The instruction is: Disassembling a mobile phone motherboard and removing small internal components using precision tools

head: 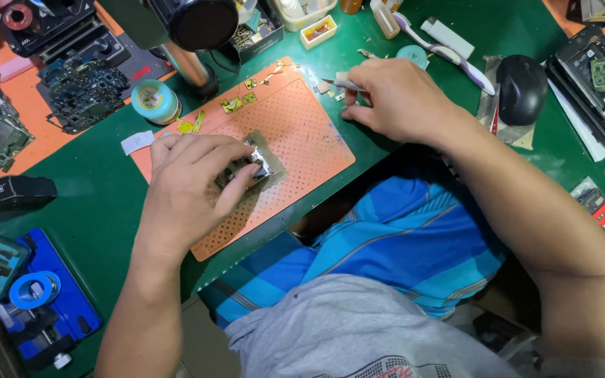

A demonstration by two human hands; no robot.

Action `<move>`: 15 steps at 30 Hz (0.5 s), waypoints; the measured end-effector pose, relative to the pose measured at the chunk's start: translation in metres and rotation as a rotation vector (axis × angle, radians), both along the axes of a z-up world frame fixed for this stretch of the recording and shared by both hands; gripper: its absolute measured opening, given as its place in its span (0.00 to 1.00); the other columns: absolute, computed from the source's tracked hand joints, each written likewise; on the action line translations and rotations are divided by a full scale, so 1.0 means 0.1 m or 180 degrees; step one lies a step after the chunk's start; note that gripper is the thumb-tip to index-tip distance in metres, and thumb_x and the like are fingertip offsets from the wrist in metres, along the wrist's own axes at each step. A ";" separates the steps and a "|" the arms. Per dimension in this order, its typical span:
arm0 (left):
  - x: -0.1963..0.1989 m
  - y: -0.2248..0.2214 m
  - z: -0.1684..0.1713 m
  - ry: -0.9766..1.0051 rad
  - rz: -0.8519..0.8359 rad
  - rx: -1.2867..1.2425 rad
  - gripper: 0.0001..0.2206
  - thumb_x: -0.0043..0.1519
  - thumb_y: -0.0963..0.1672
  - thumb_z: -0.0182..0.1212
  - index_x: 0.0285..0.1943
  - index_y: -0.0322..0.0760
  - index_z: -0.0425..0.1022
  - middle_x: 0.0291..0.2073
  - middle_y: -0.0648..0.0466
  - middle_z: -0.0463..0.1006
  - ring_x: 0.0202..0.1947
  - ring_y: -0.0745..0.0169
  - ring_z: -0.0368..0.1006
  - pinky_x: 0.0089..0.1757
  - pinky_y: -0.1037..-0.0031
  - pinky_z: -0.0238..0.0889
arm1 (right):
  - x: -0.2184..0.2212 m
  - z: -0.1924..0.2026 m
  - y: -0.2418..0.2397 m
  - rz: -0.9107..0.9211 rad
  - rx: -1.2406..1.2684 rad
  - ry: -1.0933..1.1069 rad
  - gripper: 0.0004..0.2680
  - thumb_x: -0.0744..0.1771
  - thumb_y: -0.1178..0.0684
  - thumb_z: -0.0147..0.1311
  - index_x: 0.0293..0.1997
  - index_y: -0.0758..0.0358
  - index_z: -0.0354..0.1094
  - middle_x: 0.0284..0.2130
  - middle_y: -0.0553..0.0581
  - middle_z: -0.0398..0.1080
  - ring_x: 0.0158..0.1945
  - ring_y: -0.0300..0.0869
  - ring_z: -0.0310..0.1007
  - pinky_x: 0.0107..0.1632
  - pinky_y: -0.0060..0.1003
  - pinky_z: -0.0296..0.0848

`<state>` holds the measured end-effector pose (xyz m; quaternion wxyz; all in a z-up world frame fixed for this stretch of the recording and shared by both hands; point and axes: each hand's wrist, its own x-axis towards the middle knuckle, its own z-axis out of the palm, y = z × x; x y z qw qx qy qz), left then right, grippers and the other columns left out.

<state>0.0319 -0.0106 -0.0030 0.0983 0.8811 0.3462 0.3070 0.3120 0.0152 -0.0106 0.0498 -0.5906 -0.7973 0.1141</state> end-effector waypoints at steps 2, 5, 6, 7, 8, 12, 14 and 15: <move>0.03 -0.01 -0.01 0.0028 -0.0083 0.0008 0.04 0.55 0.44 0.60 0.35 0.41 0.72 0.33 0.59 0.73 0.33 0.61 0.66 0.39 0.68 0.46 | 0.10 -0.02 -0.17 0.0028 -0.0024 0.0101 0.05 0.59 0.50 0.56 0.30 0.54 0.63 0.24 0.52 0.63 0.27 0.46 0.62 0.28 0.42 0.59; 0.13 -0.06 0.01 -0.0046 -0.0470 0.0223 0.05 0.54 0.42 0.61 0.37 0.40 0.72 0.32 0.58 0.73 0.32 0.62 0.67 0.38 0.68 0.46 | 0.21 -0.14 -0.43 -0.0108 0.0392 -0.0072 0.06 0.60 0.50 0.55 0.32 0.56 0.63 0.27 0.50 0.65 0.30 0.47 0.66 0.28 0.43 0.63; 0.18 -0.09 0.03 -0.0052 -0.0562 0.0215 0.03 0.55 0.42 0.59 0.36 0.41 0.71 0.32 0.59 0.72 0.30 0.62 0.67 0.36 0.69 0.45 | 0.21 -0.17 -0.49 -0.0125 0.0365 0.0188 0.08 0.59 0.49 0.56 0.34 0.57 0.64 0.26 0.51 0.64 0.28 0.45 0.65 0.27 0.41 0.63; 0.28 -0.10 0.05 -0.0092 -0.0692 0.0224 0.01 0.56 0.42 0.57 0.35 0.41 0.71 0.32 0.59 0.71 0.29 0.62 0.66 0.34 0.70 0.44 | 0.25 -0.18 -0.57 -0.0179 0.0356 0.0413 0.09 0.59 0.49 0.57 0.35 0.58 0.64 0.25 0.52 0.64 0.25 0.44 0.64 0.26 0.39 0.62; 0.39 -0.14 0.03 -0.0108 -0.0760 0.0222 0.01 0.56 0.42 0.57 0.35 0.41 0.71 0.32 0.59 0.71 0.29 0.62 0.66 0.34 0.70 0.44 | 0.28 -0.10 -0.66 -0.0248 0.0359 0.0397 0.09 0.59 0.49 0.57 0.35 0.58 0.64 0.25 0.52 0.64 0.25 0.44 0.64 0.26 0.39 0.62; 0.74 -0.33 0.07 0.0547 -0.0733 0.0848 0.01 0.56 0.43 0.53 0.34 0.45 0.69 0.33 0.63 0.71 0.31 0.67 0.64 0.35 0.70 0.50 | 0.31 0.11 -0.90 -0.0829 -0.0192 0.0812 0.13 0.62 0.51 0.45 0.47 0.67 0.55 0.40 0.62 0.62 0.36 0.49 0.65 0.41 0.41 0.63; 0.91 -0.39 0.07 0.0720 -0.0665 0.0911 0.04 0.56 0.42 0.51 0.37 0.44 0.69 0.35 0.62 0.71 0.33 0.66 0.64 0.35 0.72 0.51 | 0.29 0.13 -0.98 -0.0912 -0.0263 0.0830 0.13 0.65 0.53 0.37 0.51 0.71 0.51 0.42 0.67 0.60 0.42 0.53 0.62 0.44 0.45 0.61; 1.00 -0.40 0.03 0.0949 -0.0351 0.1069 0.08 0.55 0.42 0.48 0.42 0.43 0.69 0.40 0.61 0.70 0.38 0.66 0.63 0.39 0.71 0.53 | 0.28 0.12 -1.01 -0.0953 -0.0240 0.0816 0.13 0.64 0.54 0.37 0.53 0.70 0.50 0.40 0.66 0.63 0.42 0.55 0.63 0.42 0.46 0.62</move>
